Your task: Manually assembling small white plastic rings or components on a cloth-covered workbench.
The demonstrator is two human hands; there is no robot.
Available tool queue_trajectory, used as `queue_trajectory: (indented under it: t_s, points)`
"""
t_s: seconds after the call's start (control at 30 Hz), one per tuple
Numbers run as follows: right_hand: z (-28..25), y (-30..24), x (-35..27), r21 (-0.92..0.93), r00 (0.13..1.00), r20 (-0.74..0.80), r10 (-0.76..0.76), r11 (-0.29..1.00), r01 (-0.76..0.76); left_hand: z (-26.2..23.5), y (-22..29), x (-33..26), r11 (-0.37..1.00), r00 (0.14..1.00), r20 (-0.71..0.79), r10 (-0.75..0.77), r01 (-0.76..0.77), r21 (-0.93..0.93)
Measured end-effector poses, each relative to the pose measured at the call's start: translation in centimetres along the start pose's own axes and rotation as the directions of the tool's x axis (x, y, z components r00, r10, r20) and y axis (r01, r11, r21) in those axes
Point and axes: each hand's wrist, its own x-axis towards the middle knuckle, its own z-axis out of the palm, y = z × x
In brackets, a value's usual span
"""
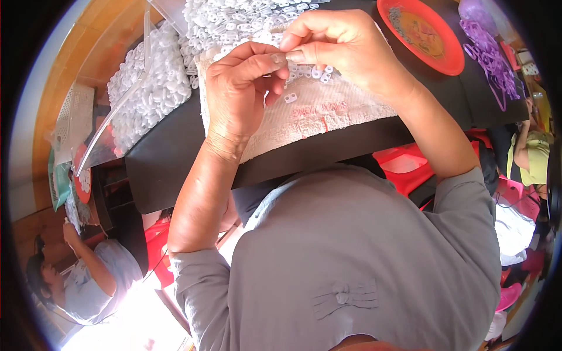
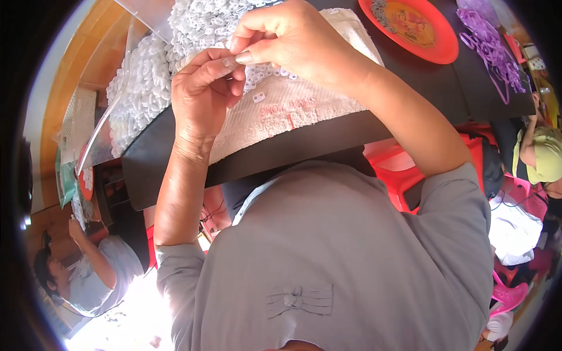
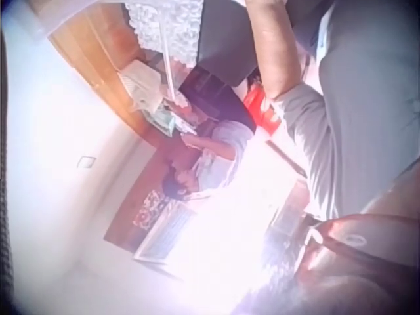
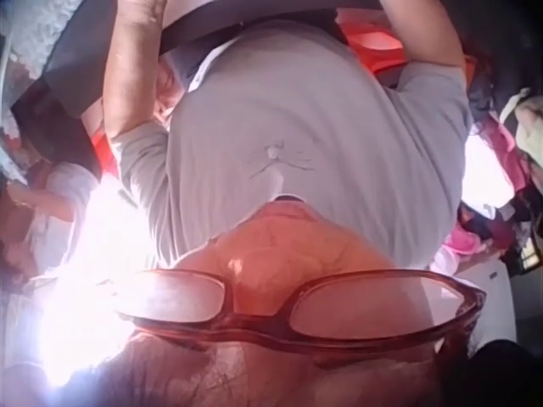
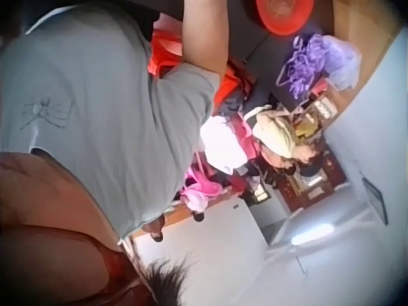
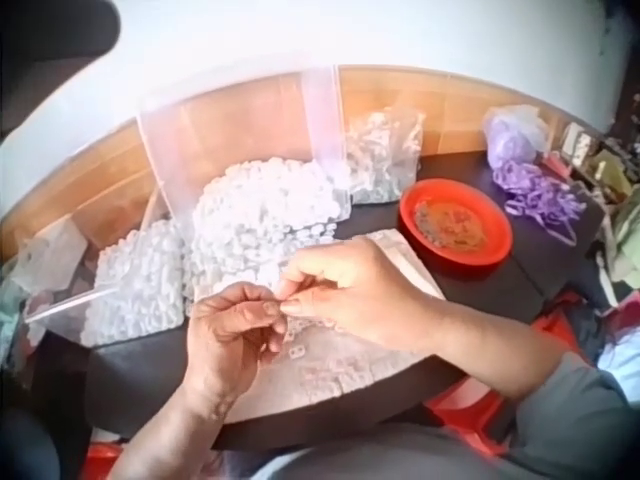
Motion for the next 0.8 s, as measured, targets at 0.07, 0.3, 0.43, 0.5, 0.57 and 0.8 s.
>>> queue_trajectory:
  t_s: [0.07,0.3,0.43,0.5,0.57,0.8]
  points:
    - [0.2,-0.1,0.5,-0.054,0.993,0.033,-0.113,0.992,0.115,-0.6,0.0,0.1,0.996,0.999,0.015,-0.036,0.037,-0.077]
    - [-0.2,4.4,1.6,-0.196,0.797,0.046,-0.602,0.777,0.599,0.3,1.1,-0.8,0.962,0.997,-0.061,-0.045,0.059,0.267]
    - [0.5,2.6,0.6,0.032,0.995,-0.065,-0.070,0.997,0.072,-0.4,-2.0,-2.4,0.172,0.871,0.294,0.394,-0.384,0.907]
    - [0.5,2.8,0.5,0.052,0.996,-0.063,-0.069,0.996,0.072,-0.1,-3.2,-2.9,-0.047,0.822,0.434,0.370,-0.450,0.892]
    - [0.5,2.8,0.2,0.071,0.996,-0.061,-0.069,0.995,0.073,0.0,-4.0,-2.8,-0.113,0.817,0.453,0.356,-0.444,0.889]
    - [0.8,3.6,-0.3,-0.003,0.998,-0.037,0.048,0.999,-0.048,-0.7,-4.1,-2.4,-0.066,0.749,0.456,0.480,-0.488,0.870]
